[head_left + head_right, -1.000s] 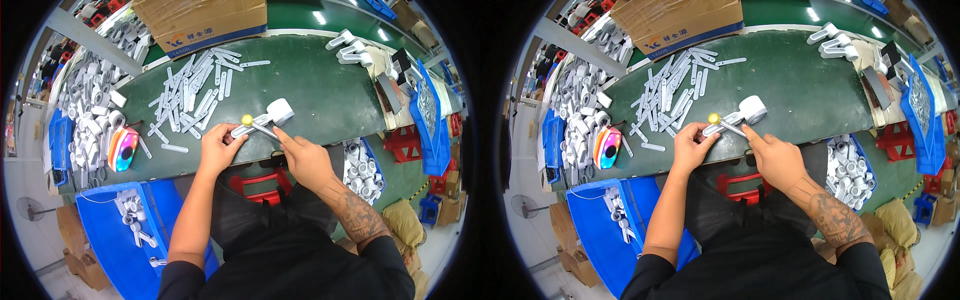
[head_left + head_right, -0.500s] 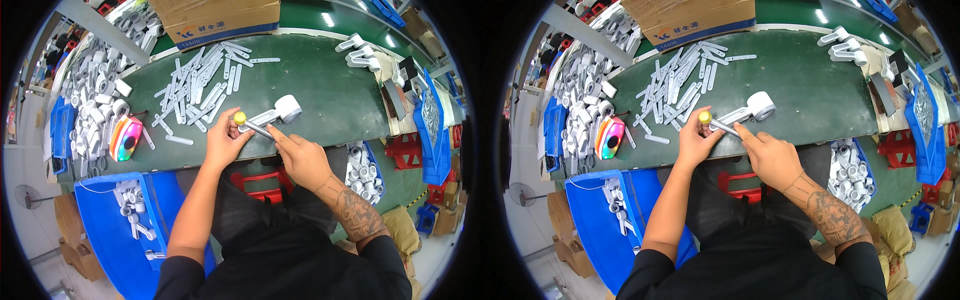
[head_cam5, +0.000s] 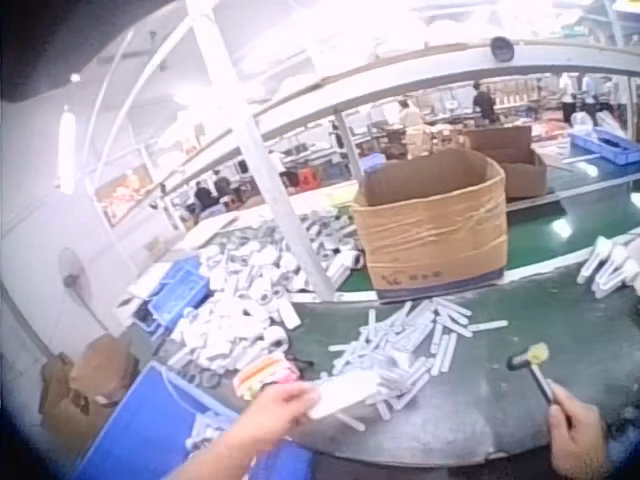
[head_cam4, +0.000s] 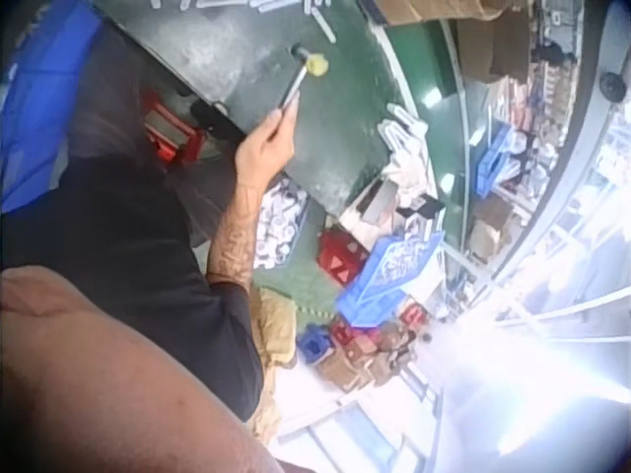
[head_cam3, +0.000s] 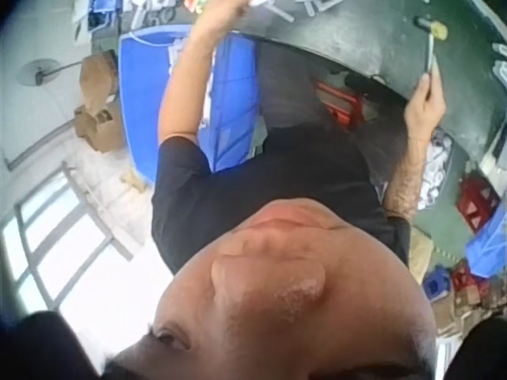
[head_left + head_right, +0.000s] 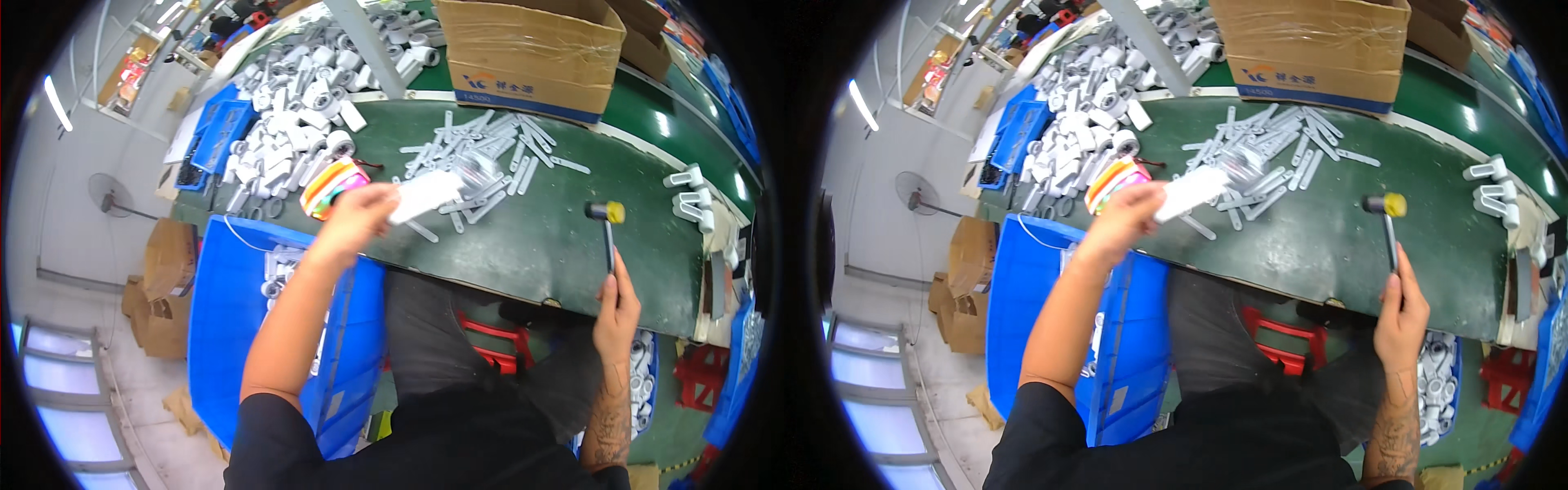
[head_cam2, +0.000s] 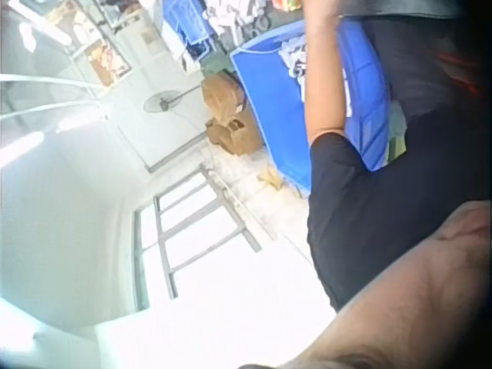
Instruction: The person assembles plastic components by inserting metal strips into the slots of plastic housings and tapping them into place using a small mallet.
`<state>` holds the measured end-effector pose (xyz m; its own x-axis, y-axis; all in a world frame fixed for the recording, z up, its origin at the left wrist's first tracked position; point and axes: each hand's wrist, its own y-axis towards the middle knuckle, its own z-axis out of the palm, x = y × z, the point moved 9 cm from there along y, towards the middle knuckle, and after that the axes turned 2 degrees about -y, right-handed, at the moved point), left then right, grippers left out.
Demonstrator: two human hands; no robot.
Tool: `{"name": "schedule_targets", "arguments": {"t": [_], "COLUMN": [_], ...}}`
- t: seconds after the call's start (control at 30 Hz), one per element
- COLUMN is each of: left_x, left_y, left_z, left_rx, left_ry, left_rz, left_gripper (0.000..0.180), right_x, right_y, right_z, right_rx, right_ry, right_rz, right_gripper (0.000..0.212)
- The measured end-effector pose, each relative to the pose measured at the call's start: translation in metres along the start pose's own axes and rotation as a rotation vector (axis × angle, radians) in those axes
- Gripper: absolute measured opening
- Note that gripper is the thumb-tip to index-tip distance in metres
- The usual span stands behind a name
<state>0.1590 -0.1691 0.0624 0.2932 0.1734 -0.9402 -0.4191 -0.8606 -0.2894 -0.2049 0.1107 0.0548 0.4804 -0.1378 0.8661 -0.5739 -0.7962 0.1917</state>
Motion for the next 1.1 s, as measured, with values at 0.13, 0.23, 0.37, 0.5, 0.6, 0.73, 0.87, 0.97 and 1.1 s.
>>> {"name": "schedule_targets", "arguments": {"t": [0.13, 0.23, 0.37, 0.5, 0.6, 0.73, 0.87, 0.97, 1.1], "left_x": [0.012, 0.036, 0.015, 0.004, 0.019, -0.043, -0.048, -0.005, 0.045], "left_y": [0.024, 0.053, 0.119, 0.142, 0.16, 0.1, 0.018, -0.017, -0.069], "left_z": [-0.149, -0.245, -0.304, -0.351, -0.243, -0.033, 0.085, 0.108, 0.116], "left_rx": [-0.288, -0.492, -0.61, -0.594, -0.45, -0.164, 0.065, 0.074, 0.022], "left_ry": [-0.408, -0.584, -0.804, -0.424, -0.31, -0.121, 0.043, 0.151, 0.118], "left_rz": [-0.036, -0.085, 0.278, 0.228, 0.263, 0.275, 0.333, 0.232, 0.074], "left_gripper": [0.032, 0.021, 0.041, 0.05, 0.057, 0.049, 0.028, 0.022, 0.02], "right_x": [-0.026, -0.046, -0.07, -0.076, -0.107, -0.139, -0.155, -0.181, -0.206], "right_y": [-0.019, -0.037, -0.065, -0.06, -0.038, 0.009, 0.107, 0.178, 0.247], "right_z": [-0.018, -0.031, -0.055, -0.062, -0.107, -0.202, -0.247, -0.246, -0.26], "right_rx": [-0.005, -0.013, -0.087, -0.167, -0.334, -0.476, -0.491, -0.428, -0.42], "right_ry": [0.004, -0.038, 0.007, 0.234, -0.039, -0.293, -0.577, -0.546, -0.694], "right_rz": [0.086, 0.112, 0.27, 0.223, 0.252, 0.425, 0.214, 0.29, 0.32], "right_gripper": [0.043, 0.044, 0.043, 0.047, 0.042, 0.032, 0.029, 0.032, 0.036]}}
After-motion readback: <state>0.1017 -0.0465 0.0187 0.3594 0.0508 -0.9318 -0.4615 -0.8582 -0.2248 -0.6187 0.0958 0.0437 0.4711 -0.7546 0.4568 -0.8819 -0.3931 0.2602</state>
